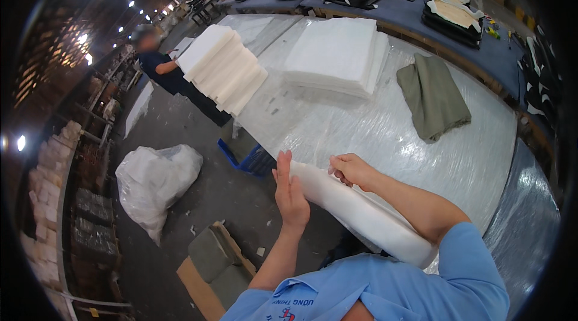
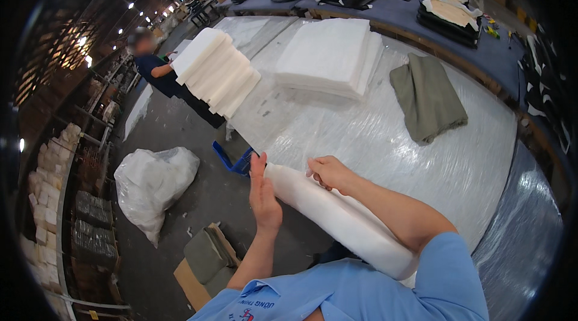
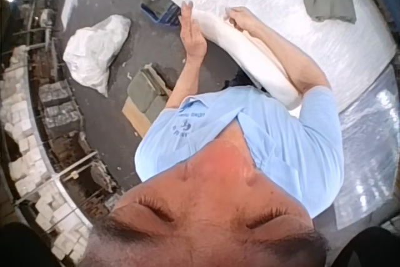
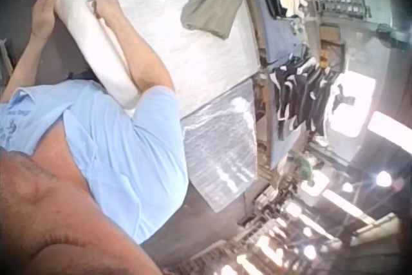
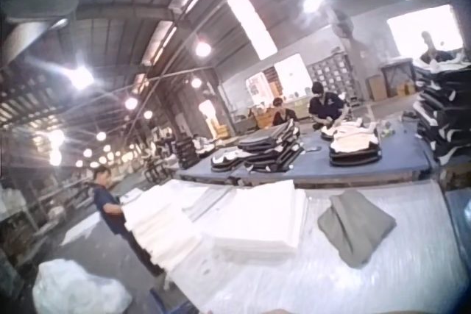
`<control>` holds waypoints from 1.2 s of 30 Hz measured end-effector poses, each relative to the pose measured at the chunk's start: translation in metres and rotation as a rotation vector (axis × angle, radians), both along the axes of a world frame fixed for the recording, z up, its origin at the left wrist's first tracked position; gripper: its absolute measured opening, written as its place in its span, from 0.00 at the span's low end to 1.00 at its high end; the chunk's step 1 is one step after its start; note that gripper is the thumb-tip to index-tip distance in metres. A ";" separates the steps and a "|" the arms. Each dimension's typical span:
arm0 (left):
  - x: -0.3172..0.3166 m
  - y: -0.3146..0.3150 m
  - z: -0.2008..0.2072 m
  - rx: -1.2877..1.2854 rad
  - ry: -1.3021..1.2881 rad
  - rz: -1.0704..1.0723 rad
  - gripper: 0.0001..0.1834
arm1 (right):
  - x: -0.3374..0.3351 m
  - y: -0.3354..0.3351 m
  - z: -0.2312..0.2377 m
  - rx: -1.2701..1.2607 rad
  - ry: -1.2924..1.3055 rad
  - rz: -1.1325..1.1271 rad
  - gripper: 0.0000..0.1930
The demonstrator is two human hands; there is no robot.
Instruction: The person wraps a rectangular white foam piece with a thin white sheet, smoothing the surface and folding the edges. The person then folds the wrapped foam in half and places it on a stack of similar items.
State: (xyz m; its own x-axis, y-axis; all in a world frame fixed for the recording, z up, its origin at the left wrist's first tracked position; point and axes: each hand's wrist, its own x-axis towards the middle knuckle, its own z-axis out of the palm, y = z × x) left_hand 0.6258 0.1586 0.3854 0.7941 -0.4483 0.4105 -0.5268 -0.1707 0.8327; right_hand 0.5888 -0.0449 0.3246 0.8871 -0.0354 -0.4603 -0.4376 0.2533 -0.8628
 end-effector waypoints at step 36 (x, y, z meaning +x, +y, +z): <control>0.030 -0.056 0.026 1.088 -0.213 -0.262 0.26 | -0.053 -0.036 0.031 -0.139 -0.038 0.186 0.19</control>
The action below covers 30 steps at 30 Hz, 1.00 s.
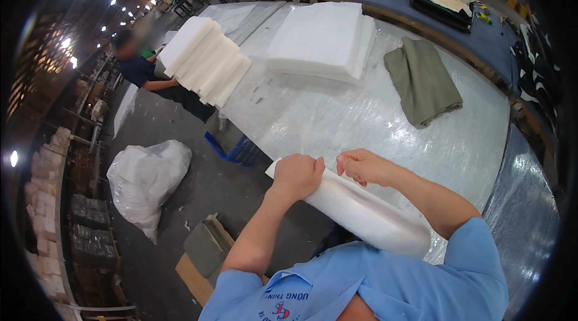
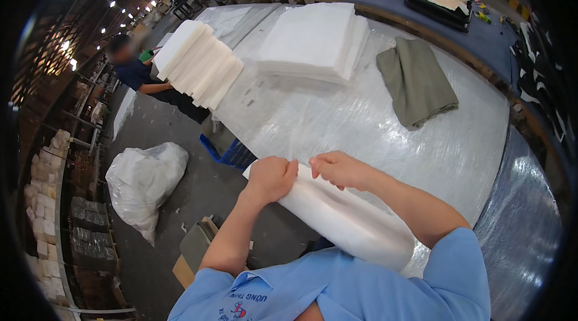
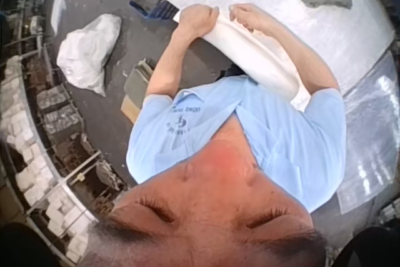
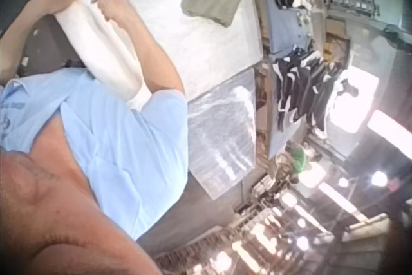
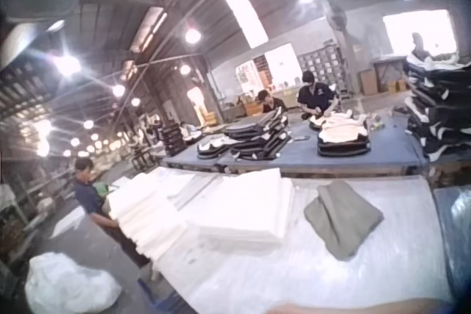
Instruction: The person wraps a rectangular white foam piece with a thin white sheet, smoothing the surface and folding the edges. The person then folds the wrapped foam in half and places it on a stack of similar items.
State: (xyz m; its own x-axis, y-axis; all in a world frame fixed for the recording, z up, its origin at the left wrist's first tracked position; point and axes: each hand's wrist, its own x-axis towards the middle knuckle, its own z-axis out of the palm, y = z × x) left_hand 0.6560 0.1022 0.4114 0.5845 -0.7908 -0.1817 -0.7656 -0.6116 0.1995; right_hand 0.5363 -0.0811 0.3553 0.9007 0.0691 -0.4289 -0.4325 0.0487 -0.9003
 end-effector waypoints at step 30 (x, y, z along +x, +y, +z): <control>-0.052 -0.046 0.002 -0.171 -0.116 -0.264 0.22 | -0.103 0.000 0.072 -0.956 -0.207 0.285 0.30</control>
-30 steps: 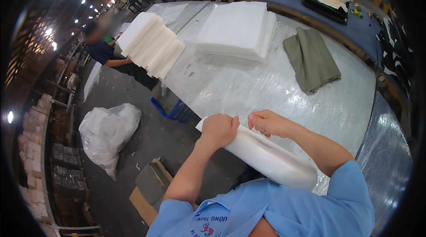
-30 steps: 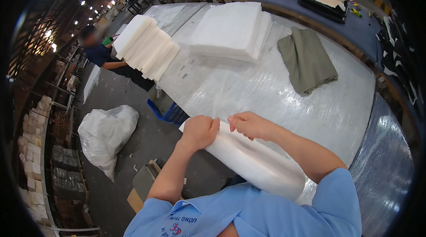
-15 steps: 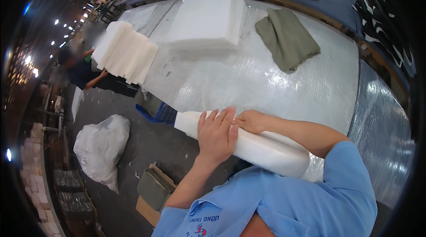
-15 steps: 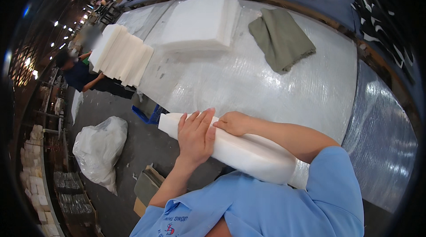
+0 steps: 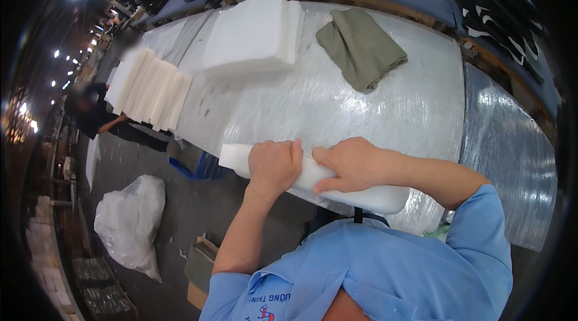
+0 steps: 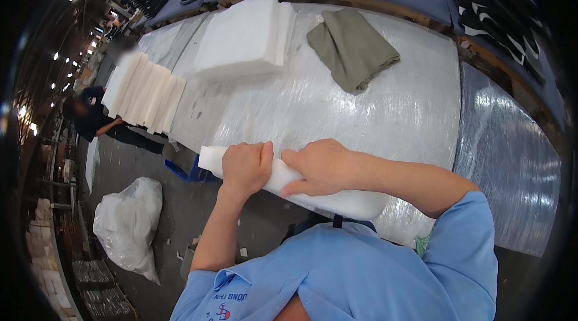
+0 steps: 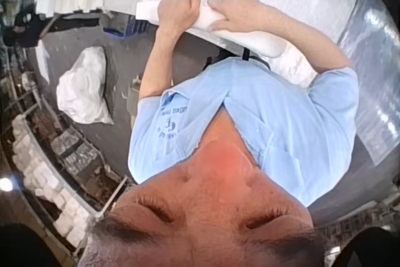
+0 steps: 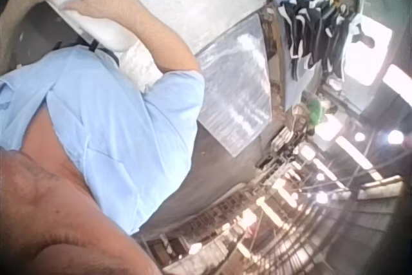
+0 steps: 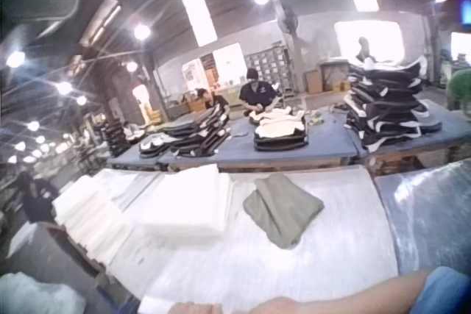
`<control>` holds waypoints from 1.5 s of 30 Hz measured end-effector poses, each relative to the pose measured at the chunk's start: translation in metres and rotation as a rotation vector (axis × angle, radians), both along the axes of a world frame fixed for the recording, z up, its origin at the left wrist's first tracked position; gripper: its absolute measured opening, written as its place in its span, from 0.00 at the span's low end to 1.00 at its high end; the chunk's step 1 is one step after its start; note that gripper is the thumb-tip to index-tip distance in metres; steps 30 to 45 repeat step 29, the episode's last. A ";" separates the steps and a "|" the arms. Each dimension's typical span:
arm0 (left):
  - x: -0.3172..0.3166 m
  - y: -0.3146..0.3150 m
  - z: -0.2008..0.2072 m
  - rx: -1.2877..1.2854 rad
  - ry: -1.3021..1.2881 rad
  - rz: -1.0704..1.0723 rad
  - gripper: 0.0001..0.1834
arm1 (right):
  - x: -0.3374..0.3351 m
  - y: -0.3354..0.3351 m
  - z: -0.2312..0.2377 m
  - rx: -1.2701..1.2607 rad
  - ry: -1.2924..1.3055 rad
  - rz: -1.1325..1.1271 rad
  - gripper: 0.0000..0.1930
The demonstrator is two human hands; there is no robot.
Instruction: The person wraps a rectangular white foam piece with a thin white sheet, smoothing the surface and folding the edges. The person then folds the wrapped foam in half and places it on a stack of similar items.
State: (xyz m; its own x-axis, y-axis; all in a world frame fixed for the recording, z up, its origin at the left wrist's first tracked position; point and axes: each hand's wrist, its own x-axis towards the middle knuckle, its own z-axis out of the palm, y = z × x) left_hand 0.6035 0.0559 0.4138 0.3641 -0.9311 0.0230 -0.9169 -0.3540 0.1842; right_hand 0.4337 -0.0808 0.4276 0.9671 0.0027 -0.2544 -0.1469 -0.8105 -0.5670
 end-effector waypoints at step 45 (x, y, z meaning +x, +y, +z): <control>-0.038 -0.031 0.033 0.483 0.134 -0.337 0.23 | -0.066 -0.064 -0.103 0.770 -0.004 -0.710 0.15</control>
